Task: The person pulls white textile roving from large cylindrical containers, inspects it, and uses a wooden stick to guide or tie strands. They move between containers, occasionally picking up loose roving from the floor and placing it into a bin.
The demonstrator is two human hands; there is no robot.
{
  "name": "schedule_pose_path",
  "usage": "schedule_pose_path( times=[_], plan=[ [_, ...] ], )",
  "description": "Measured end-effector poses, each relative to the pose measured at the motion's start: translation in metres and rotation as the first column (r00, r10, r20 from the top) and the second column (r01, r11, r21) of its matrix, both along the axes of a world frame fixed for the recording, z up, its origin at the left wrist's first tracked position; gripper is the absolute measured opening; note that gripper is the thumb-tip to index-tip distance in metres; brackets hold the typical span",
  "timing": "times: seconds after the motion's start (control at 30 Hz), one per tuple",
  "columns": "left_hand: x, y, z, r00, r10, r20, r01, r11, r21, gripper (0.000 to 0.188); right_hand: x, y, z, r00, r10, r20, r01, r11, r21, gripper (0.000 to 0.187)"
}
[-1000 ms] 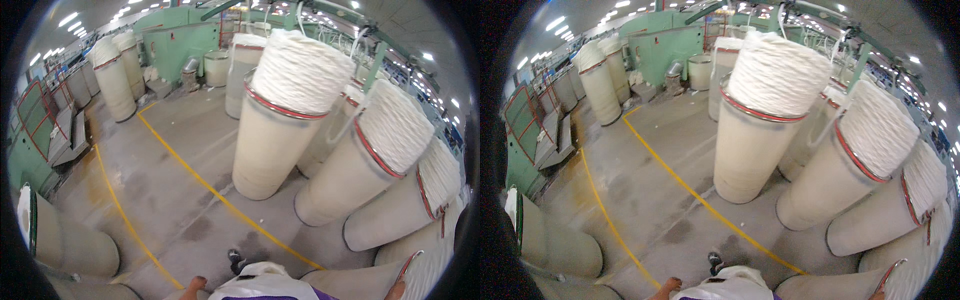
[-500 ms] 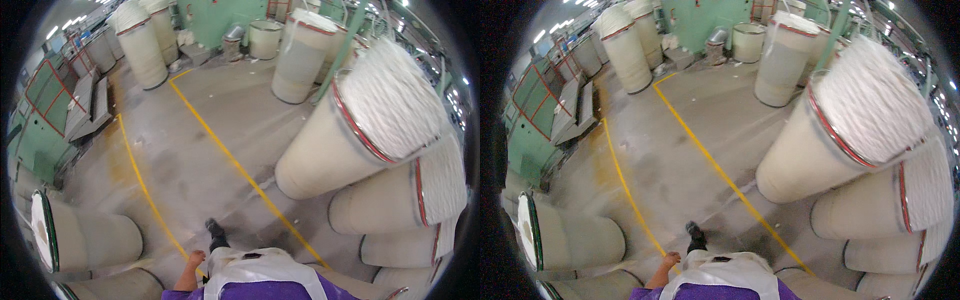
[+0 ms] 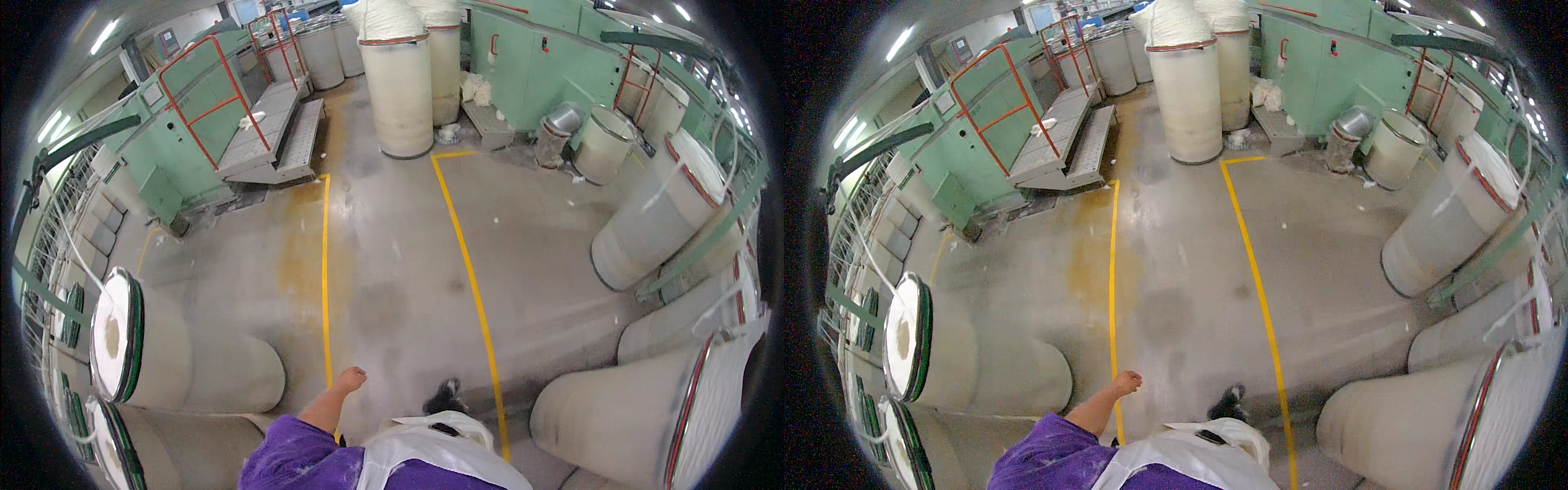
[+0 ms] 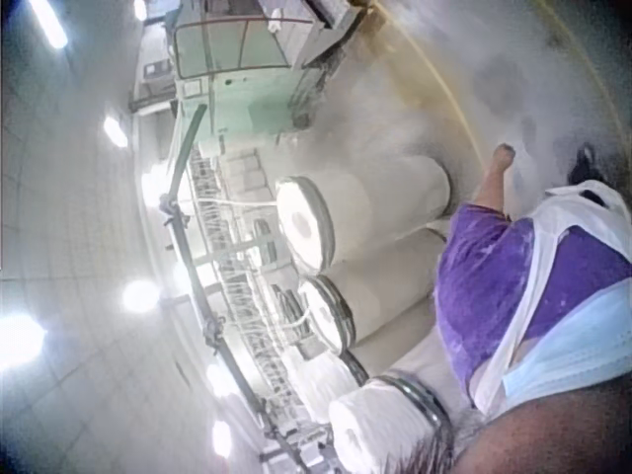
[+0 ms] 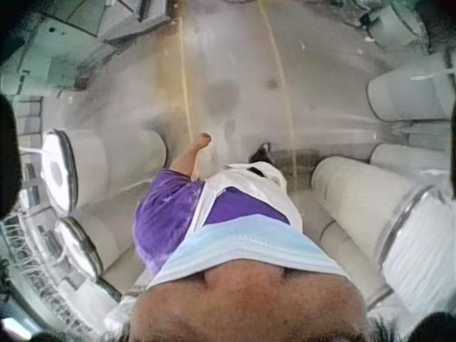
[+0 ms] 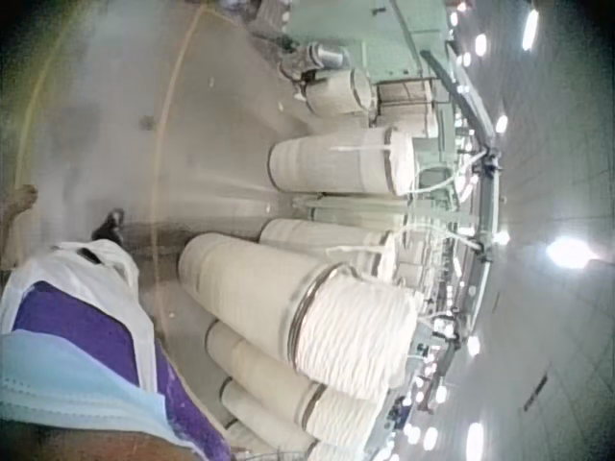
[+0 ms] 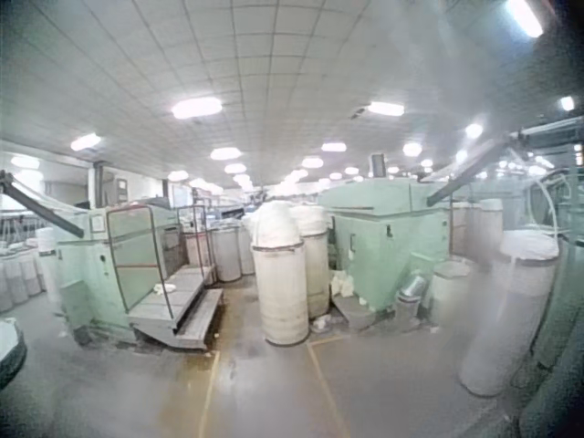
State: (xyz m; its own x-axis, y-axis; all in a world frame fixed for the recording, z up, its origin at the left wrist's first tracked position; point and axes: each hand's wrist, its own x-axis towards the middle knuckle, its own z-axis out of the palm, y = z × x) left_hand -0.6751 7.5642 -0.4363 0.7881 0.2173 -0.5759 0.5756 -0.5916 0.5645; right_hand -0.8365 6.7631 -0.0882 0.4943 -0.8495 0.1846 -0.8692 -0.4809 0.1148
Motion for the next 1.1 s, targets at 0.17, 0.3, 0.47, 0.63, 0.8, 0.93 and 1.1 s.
schedule_pose_path(
  times=[0.17,0.3,0.47,0.63,0.8,0.93,1.1],
  plan=[
    [0.131,-0.027,-0.023,0.772,-0.635,-0.002,0.627,0.762,0.162,0.021,0.124,-0.018,-0.012,0.999,-0.034,-0.013,0.034,0.999,0.005,0.033],
    [0.227,-0.043,-0.027,0.142,-0.989,0.030,0.933,0.144,0.329,0.022,0.200,-0.035,-0.014,0.991,-0.133,-0.016,0.133,0.991,0.028,0.035],
    [0.388,-0.069,-0.024,0.644,-0.758,-0.103,0.754,0.651,-0.082,0.028,0.251,-0.055,-0.006,0.963,-0.264,-0.054,0.266,0.964,0.024,0.038],
    [0.582,-0.122,-0.025,0.815,-0.579,0.004,0.566,0.796,-0.214,0.028,0.220,-0.016,0.002,0.838,-0.528,-0.138,0.532,0.846,-0.007,0.041],
    [0.783,-0.189,-0.018,0.804,-0.594,-0.009,0.518,0.709,-0.479,0.029,0.165,0.116,0.014,0.542,-0.791,-0.285,0.814,0.578,-0.055,0.044],
    [0.919,-0.230,0.001,0.762,-0.647,0.032,0.522,0.583,-0.623,0.028,0.175,0.211,0.030,0.343,-0.867,-0.361,0.918,0.391,-0.069,0.046],
    [1.072,-0.293,0.010,0.024,-0.977,-0.214,0.997,0.008,0.076,0.020,0.264,0.255,0.038,0.171,-0.932,-0.320,0.980,0.195,-0.045,0.049]
  ],
)
